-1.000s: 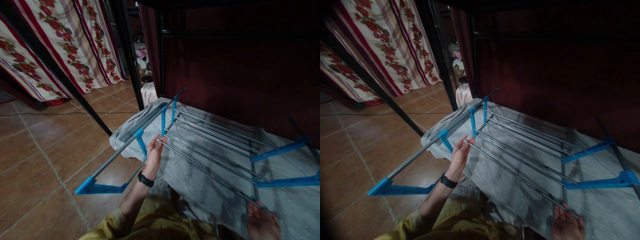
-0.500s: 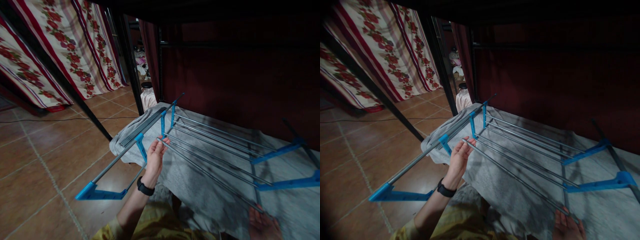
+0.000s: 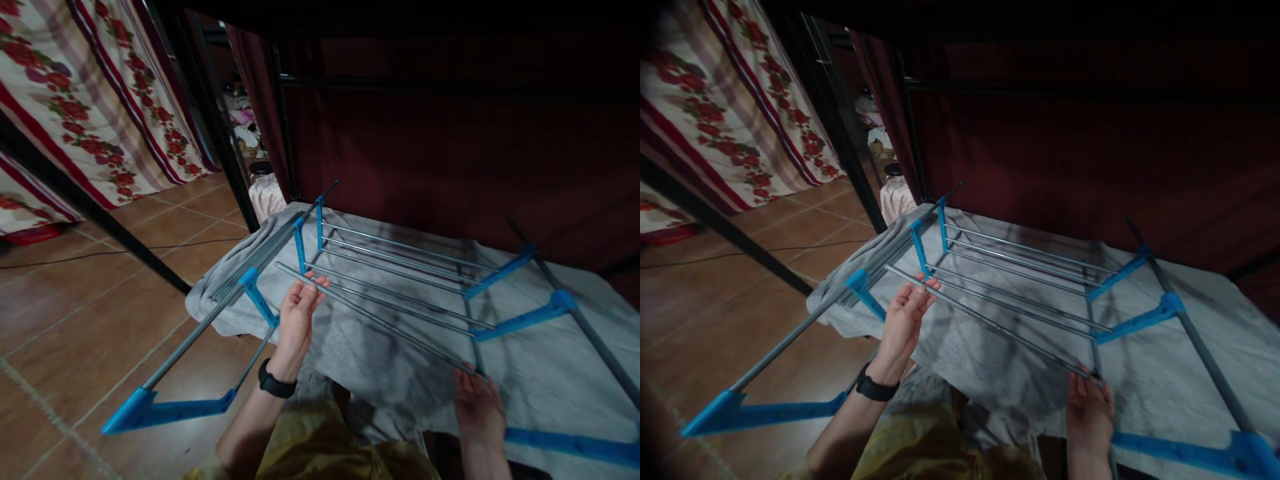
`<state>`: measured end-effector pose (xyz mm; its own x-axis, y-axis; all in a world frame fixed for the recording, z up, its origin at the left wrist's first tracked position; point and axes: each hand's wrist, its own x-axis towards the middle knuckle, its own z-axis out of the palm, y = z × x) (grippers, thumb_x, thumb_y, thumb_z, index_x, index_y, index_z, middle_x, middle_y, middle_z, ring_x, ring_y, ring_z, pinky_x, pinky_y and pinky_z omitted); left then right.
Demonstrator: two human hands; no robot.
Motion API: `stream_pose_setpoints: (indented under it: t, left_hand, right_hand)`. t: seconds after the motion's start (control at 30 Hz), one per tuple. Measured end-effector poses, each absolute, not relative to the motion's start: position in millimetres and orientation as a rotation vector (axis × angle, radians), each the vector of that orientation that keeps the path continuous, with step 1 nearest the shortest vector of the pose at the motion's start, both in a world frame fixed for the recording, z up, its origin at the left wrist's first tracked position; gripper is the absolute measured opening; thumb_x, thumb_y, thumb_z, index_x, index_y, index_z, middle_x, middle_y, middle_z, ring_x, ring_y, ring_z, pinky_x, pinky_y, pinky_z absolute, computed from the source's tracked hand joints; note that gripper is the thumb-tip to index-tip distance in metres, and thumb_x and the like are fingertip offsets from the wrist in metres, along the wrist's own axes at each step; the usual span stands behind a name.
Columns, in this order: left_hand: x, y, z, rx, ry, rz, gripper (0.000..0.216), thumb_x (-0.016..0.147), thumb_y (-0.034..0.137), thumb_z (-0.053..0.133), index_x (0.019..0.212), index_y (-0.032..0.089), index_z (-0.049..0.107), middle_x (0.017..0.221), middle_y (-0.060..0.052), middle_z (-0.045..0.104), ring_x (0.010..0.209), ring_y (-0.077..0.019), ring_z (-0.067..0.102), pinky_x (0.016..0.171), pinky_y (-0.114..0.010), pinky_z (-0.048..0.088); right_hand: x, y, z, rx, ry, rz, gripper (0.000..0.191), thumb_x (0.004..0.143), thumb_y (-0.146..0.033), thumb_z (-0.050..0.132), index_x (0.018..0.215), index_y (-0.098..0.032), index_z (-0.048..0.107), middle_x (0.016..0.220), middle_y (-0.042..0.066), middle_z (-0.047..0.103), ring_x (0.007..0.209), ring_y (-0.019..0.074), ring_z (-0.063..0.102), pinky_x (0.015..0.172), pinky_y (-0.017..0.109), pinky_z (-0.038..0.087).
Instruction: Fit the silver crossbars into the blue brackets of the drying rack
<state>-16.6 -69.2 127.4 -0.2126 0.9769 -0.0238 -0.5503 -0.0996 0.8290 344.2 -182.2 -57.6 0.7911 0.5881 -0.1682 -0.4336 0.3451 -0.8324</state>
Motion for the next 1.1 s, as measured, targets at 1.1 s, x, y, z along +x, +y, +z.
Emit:
stream_pose_setpoints:
  t: [1.1]
  left_hand:
    - [42,-106,98,0.898,0.886,1.305,0.043,0.074,0.036,0.081,0.105,0.019,0.058,0.098,-0.008,0.076,0.098,-0.0206,0.071,0.087,-0.036,0.055]
  right_hand:
    - [248,-175,-14,-0.951,-0.019,0.822,0.029,0.068,-0.022,0.077,0.094,-0.025,0.065,0.085,-0.002,0.073,0.084,0.0192,0.073,0.083,0.039,0.061]
